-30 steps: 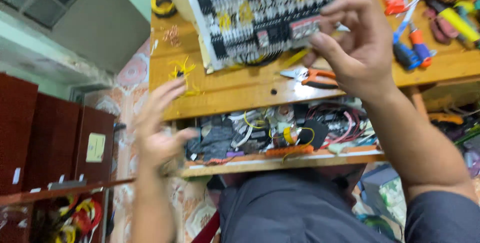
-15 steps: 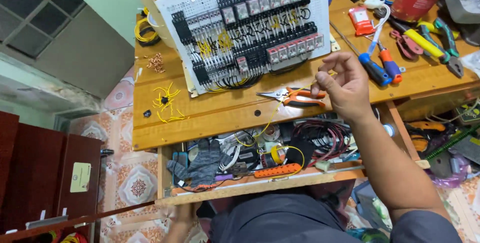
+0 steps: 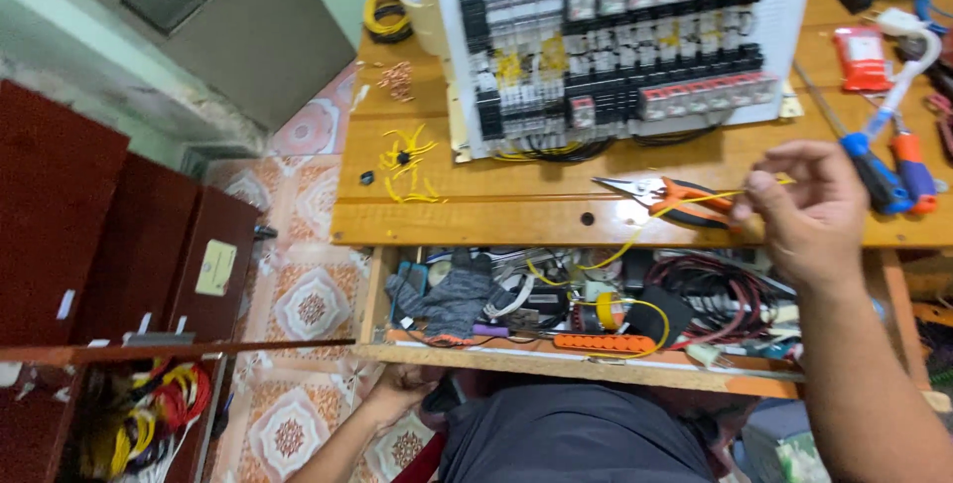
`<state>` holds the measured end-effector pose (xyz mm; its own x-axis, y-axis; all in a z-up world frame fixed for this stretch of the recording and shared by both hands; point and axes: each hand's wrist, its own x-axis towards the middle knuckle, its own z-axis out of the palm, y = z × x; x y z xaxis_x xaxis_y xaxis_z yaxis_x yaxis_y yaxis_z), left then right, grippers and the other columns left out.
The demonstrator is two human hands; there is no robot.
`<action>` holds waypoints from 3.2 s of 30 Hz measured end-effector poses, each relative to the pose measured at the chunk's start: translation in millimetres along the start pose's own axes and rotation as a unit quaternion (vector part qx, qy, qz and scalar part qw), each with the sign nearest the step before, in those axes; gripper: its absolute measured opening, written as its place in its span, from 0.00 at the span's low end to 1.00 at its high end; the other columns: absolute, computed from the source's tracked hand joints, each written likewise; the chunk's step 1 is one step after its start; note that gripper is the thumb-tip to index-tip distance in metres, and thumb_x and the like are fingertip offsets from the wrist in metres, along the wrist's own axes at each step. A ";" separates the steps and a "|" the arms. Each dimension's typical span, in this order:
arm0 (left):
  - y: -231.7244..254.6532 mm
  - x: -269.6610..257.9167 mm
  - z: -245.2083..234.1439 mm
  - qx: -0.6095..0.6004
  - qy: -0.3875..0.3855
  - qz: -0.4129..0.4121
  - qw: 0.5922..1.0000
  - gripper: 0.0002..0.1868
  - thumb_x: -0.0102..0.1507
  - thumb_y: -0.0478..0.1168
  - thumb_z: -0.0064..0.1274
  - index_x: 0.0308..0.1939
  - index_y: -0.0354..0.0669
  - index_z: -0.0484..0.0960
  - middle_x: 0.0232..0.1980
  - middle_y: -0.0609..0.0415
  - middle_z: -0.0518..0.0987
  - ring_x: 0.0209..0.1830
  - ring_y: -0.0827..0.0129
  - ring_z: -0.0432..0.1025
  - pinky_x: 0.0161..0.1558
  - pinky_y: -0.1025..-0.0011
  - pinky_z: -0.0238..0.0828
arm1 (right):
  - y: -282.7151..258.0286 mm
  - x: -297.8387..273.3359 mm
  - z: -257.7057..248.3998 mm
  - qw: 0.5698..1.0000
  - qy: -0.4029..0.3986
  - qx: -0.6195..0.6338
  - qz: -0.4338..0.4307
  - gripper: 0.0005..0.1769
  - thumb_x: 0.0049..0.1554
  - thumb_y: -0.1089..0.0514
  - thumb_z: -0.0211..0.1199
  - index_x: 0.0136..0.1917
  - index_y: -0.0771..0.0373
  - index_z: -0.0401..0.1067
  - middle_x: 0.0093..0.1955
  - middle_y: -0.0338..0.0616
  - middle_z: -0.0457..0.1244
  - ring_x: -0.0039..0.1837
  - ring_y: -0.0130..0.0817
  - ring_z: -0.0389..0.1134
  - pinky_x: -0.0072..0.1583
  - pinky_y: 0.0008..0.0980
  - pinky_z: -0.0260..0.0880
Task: Wiring an electrical control panel by stripping wires and connecting them to terminals.
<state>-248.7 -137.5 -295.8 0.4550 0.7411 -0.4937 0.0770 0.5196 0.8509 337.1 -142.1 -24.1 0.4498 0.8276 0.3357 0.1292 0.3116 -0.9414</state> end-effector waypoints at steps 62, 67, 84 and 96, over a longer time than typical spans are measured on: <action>317.9 146.3 281.9 -0.219 -0.155 0.317 0.909 0.08 0.72 0.40 0.51 0.52 0.42 0.73 0.41 0.40 0.84 0.20 0.82 0.62 0.25 0.87 0.53 | -50.4 21.2 39.9 0.831 -0.328 -0.447 -0.041 0.32 0.54 0.50 0.69 0.65 0.69 0.67 0.55 0.63 0.62 0.55 0.70 0.67 0.57 0.63 0.68; 330.9 124.5 288.6 -0.170 -0.115 0.355 0.912 0.05 0.73 0.38 0.46 0.51 0.44 0.72 0.39 0.39 0.84 0.21 0.84 0.59 0.26 0.87 0.51 | 15.7 29.0 18.9 0.911 -0.294 -0.284 -0.047 0.22 0.65 0.55 0.44 0.69 0.63 0.64 0.53 0.61 0.61 0.55 0.70 0.66 0.57 0.62 0.67; 371.8 95.1 327.6 0.060 0.038 0.518 0.853 0.10 0.74 0.39 0.45 0.46 0.41 0.82 0.24 0.56 0.76 0.24 0.80 0.60 0.32 0.82 0.64 | -20.8 7.4 46.7 0.971 -0.177 -0.158 -0.040 0.40 0.59 0.63 0.60 0.82 0.52 0.52 0.68 0.62 0.62 0.69 0.58 0.64 0.65 0.60 0.65; 358.2 89.5 345.5 0.271 0.062 0.618 0.735 0.08 0.70 0.34 0.49 0.49 0.39 0.84 0.28 0.50 0.83 0.18 0.70 0.71 0.24 0.76 0.68 | -31.7 -1.2 61.9 0.964 -0.177 -0.192 -0.055 0.35 0.60 0.61 0.61 0.79 0.56 0.57 0.63 0.62 0.62 0.65 0.63 0.65 0.63 0.61 0.65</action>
<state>126.1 -31.9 26.8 0.3927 0.5557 0.7328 0.0310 -0.8044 0.5933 277.8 -124.1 7.3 0.0932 0.9282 0.3602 0.5067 0.2672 -0.8197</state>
